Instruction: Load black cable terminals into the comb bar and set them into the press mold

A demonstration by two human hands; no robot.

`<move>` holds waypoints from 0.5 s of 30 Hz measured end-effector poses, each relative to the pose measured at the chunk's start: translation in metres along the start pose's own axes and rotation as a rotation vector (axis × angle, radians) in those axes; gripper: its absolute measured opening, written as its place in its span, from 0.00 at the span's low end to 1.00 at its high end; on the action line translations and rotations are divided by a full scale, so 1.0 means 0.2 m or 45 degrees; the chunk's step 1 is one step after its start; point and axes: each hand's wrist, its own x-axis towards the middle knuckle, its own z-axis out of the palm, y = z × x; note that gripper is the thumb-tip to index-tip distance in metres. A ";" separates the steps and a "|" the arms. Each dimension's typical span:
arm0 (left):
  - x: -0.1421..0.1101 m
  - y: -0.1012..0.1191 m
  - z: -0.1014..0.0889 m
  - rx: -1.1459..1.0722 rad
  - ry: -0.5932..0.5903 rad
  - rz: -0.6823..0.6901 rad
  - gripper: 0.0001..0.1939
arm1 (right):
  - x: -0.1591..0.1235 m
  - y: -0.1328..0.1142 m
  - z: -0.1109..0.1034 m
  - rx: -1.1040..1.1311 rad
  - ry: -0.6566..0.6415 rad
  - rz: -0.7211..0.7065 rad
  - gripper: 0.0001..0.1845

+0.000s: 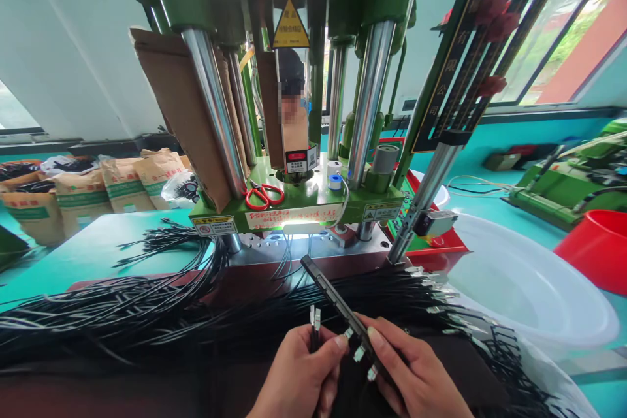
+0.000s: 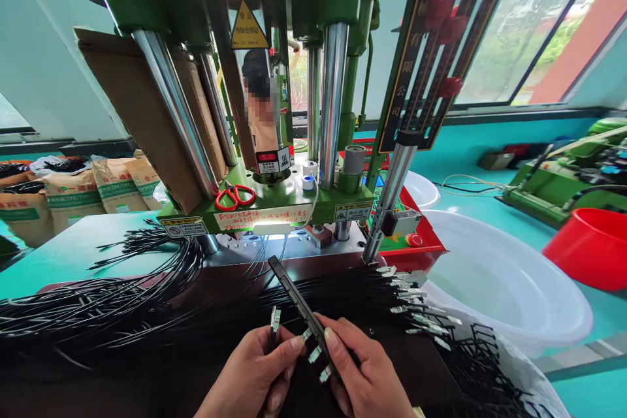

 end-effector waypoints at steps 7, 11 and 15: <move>0.02 -0.02 -0.01 -0.046 0.059 0.003 0.21 | 0.00 0.01 0.01 0.019 0.039 0.043 0.26; 0.00 0.02 -0.07 -0.170 0.166 0.007 0.21 | -0.01 -0.02 -0.01 0.199 0.093 0.211 0.27; -0.04 0.05 -0.10 -0.381 0.151 0.074 0.19 | -0.02 -0.04 -0.03 0.319 0.138 0.276 0.25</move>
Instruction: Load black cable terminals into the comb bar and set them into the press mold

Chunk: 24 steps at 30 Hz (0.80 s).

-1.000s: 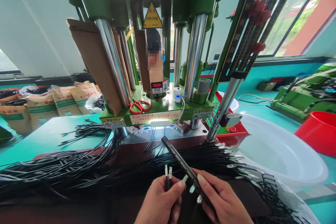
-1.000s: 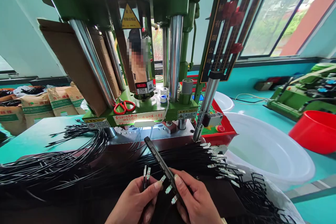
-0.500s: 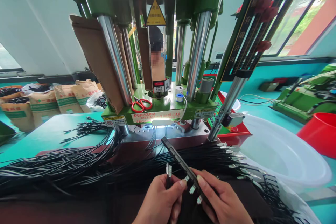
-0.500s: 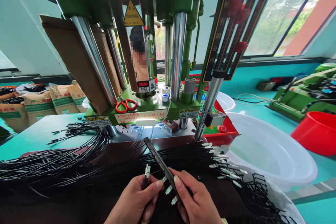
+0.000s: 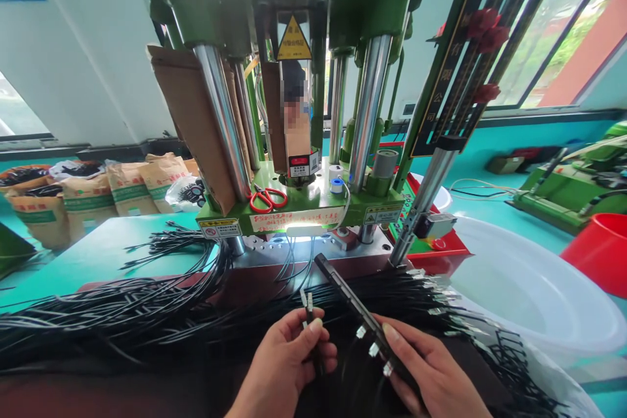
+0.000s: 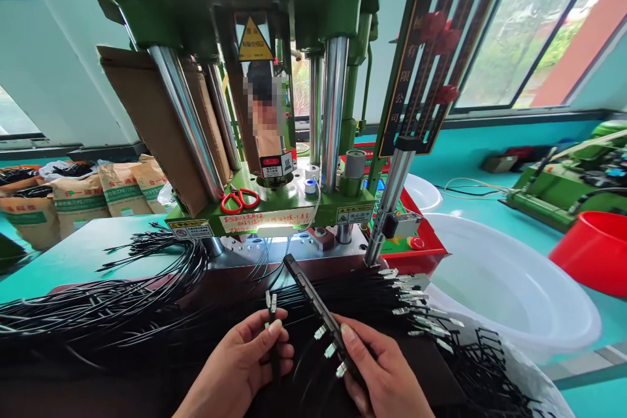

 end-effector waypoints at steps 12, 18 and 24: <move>0.06 -0.09 0.06 0.267 -0.070 -0.013 0.21 | 0.00 -0.01 0.02 -0.179 -0.081 -0.210 0.24; 0.06 -0.08 0.06 0.250 -0.080 -0.071 0.22 | 0.00 -0.02 0.01 -0.209 -0.135 -0.164 0.29; 0.04 -0.06 0.07 0.273 -0.080 -0.088 0.21 | 0.01 0.00 0.00 -0.262 -0.169 -0.174 0.28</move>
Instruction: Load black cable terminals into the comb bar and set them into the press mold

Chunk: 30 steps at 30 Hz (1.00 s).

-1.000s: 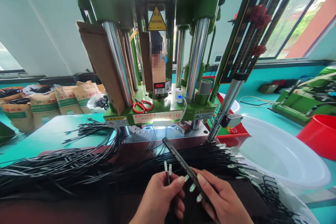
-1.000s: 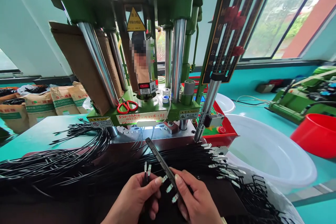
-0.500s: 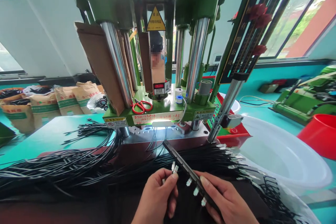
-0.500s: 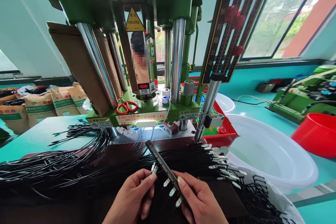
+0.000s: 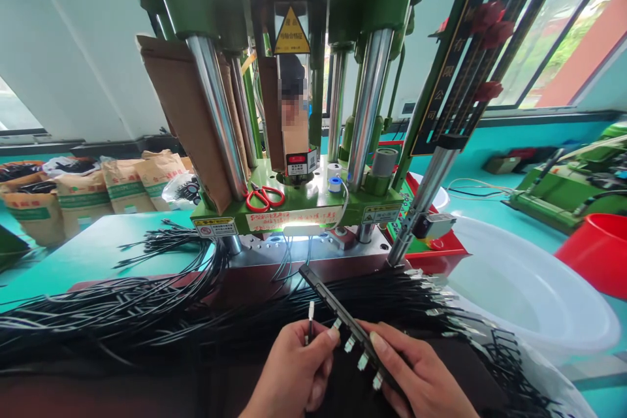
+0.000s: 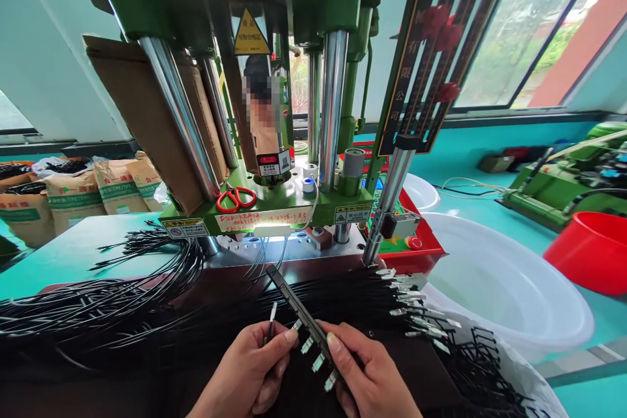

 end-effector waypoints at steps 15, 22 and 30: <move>0.02 -0.01 -0.04 -0.017 -0.097 0.031 0.21 | -0.01 0.03 0.02 -0.054 0.030 -0.035 0.27; -0.01 0.02 -0.11 -0.152 0.112 0.220 0.16 | -0.01 0.04 -0.13 0.087 -0.036 0.148 0.27; -0.01 0.00 -0.05 0.030 0.068 0.219 0.16 | -0.02 0.03 -0.08 0.053 -0.001 0.101 0.25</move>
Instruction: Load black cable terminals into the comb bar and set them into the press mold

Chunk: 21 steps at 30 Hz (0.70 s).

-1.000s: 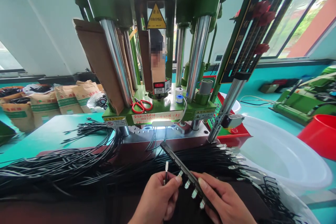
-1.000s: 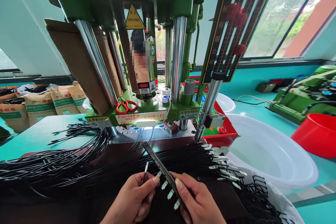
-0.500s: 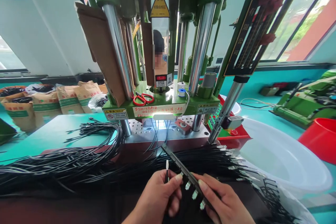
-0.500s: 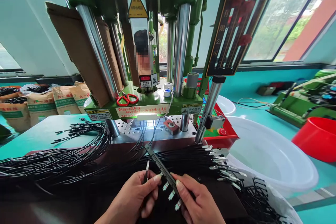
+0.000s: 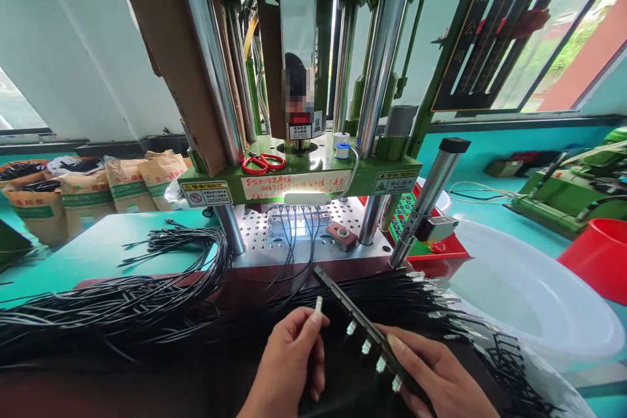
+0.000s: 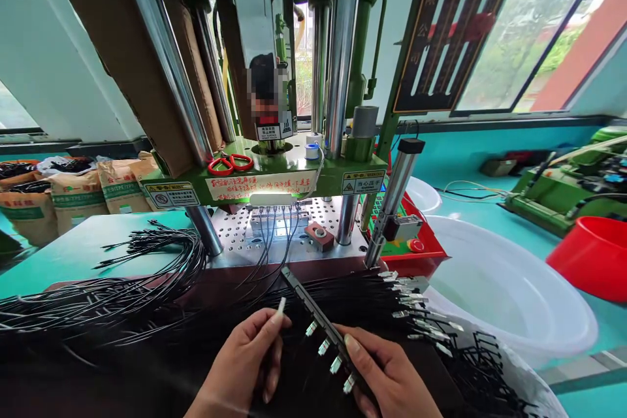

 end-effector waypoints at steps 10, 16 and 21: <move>0.03 -0.03 0.01 0.251 -0.106 -0.064 0.17 | -0.01 -0.05 0.02 -0.038 0.020 0.033 0.26; 0.01 0.01 0.01 0.266 -0.094 -0.085 0.15 | -0.02 -0.05 0.03 -0.050 -0.006 -0.006 0.25; 0.01 0.03 0.01 0.262 -0.094 -0.101 0.15 | -0.01 -0.04 0.01 -0.141 -0.064 -0.014 0.26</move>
